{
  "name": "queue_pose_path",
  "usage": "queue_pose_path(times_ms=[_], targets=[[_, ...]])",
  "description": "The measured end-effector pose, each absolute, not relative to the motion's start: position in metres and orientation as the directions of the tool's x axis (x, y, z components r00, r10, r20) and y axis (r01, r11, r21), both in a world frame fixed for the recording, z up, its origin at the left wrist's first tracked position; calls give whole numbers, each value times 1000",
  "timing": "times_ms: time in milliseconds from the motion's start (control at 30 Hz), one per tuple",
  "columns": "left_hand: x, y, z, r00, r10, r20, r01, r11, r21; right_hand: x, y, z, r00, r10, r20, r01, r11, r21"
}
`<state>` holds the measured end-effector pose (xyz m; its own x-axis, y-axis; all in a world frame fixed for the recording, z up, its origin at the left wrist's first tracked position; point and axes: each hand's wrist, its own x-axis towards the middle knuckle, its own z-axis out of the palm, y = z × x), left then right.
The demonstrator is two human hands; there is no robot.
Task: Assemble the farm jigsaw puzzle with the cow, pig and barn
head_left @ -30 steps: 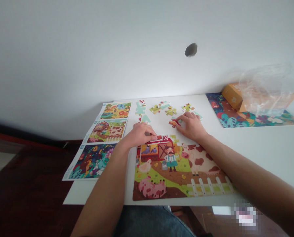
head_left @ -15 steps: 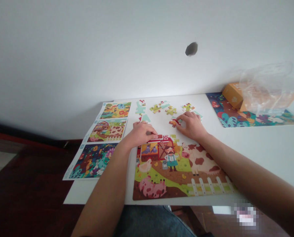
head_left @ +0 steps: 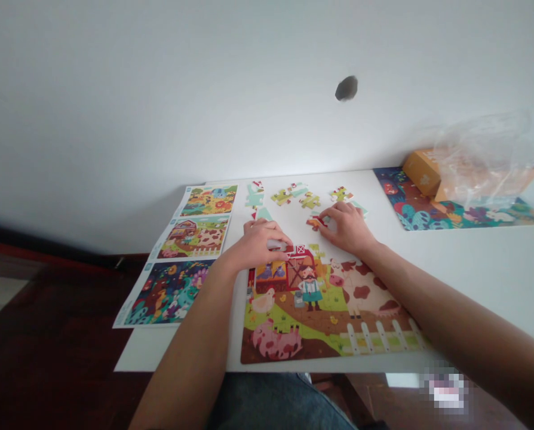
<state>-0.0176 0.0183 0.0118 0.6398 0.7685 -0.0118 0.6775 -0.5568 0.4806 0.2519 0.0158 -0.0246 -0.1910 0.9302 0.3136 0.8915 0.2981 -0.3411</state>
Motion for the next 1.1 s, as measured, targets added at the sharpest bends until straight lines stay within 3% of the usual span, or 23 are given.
queue_pose_path(times_ms=[900, 1000, 1100], targets=[[-21, 18, 14, 654, 756, -15, 687, -586, 429, 253, 17, -24, -195, 930, 312, 887, 303, -348], [-27, 21, 15, 608, 794, 18, 722, -562, 403, 252, 10, -14, -234, 905, 356, 865, 361, -348], [-30, 23, 15, 573, 819, 24, 750, -536, 386, 246, -5, 3, -398, 816, 419, 780, 541, -314]])
